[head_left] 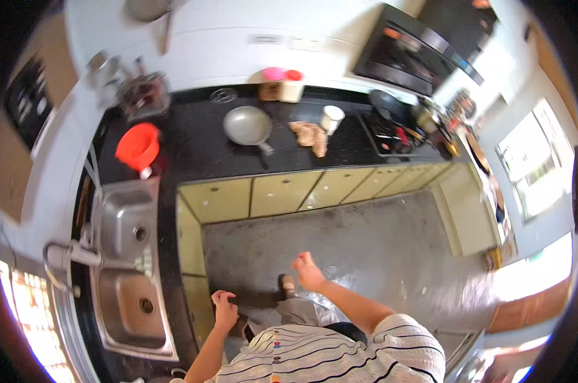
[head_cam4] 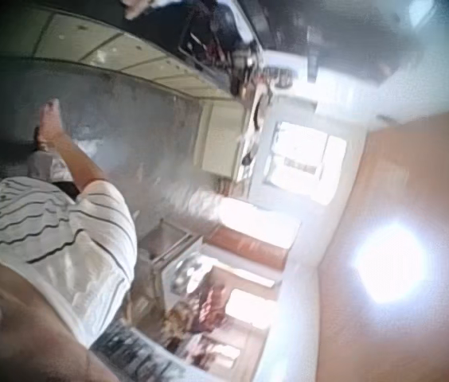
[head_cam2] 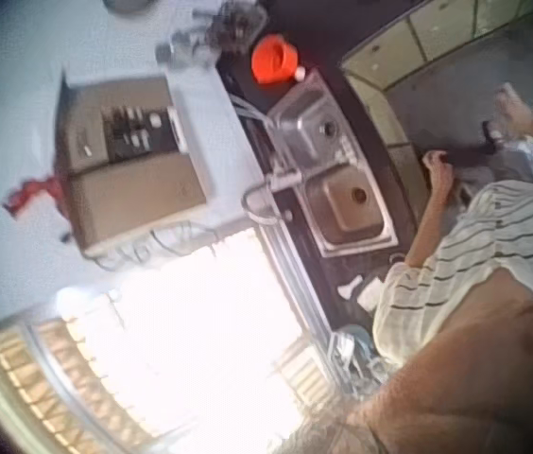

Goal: The person washes a wok with a sponge and water at the sink, then places it on the stove. They add pieces of meat from a bowl into the wok using a spatula and stir the contents. The person also rinses the bowl with water from the tap.

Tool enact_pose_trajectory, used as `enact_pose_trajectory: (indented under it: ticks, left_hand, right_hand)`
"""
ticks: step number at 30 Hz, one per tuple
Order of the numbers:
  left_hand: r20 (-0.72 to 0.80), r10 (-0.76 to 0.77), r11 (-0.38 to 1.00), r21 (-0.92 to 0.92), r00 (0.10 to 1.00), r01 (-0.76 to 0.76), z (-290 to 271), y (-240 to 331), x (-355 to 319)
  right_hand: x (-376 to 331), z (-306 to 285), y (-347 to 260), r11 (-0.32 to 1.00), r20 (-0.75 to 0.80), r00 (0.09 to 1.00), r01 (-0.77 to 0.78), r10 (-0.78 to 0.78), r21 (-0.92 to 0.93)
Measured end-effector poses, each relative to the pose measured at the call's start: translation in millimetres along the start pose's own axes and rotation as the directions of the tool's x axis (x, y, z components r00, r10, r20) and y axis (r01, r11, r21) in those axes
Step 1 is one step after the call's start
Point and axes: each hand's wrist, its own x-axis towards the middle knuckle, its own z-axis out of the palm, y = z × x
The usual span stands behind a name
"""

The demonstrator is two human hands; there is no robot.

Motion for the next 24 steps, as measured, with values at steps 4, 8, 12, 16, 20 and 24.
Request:
enact_pose_trajectory:
  ticks: [4,8,12,16,20,24]
  left_hand:
    - [0.316,0.178,0.894,0.345,0.932,-0.287,70,93,74]
    - [0.485,0.249,0.814,0.364,0.838,-0.453,197,162,142]
    - [0.693,0.194,0.980,-0.098,0.694,-0.176,321,230,210]
    - [0.778,0.045,0.995,-0.089,0.626,0.040,396,353,266]
    - [0.676,-0.002,0.994,-0.081,0.737,0.076,465,427,347]
    - [0.648,0.179,0.983,-0.096,0.740,-0.154,545,449,471]
  right_hand:
    - [-50,-58,100,0.964,-0.092,0.964,-0.255,0.248,-0.079]
    - [-77,-89,210,0.928,-0.205,0.937,-0.214,0.283,0.304]
    - [-71,-134,273,0.624,-0.068,0.862,-0.307,0.502,0.719]
    - [-40,-214,318,0.396,0.014,0.827,-0.284,0.563,0.873]
    - [26,-280,394,0.536,-0.075,0.874,-0.224,0.480,0.814]
    - [122,-323,491,0.808,-0.407,0.863,-0.004,0.301,0.589]
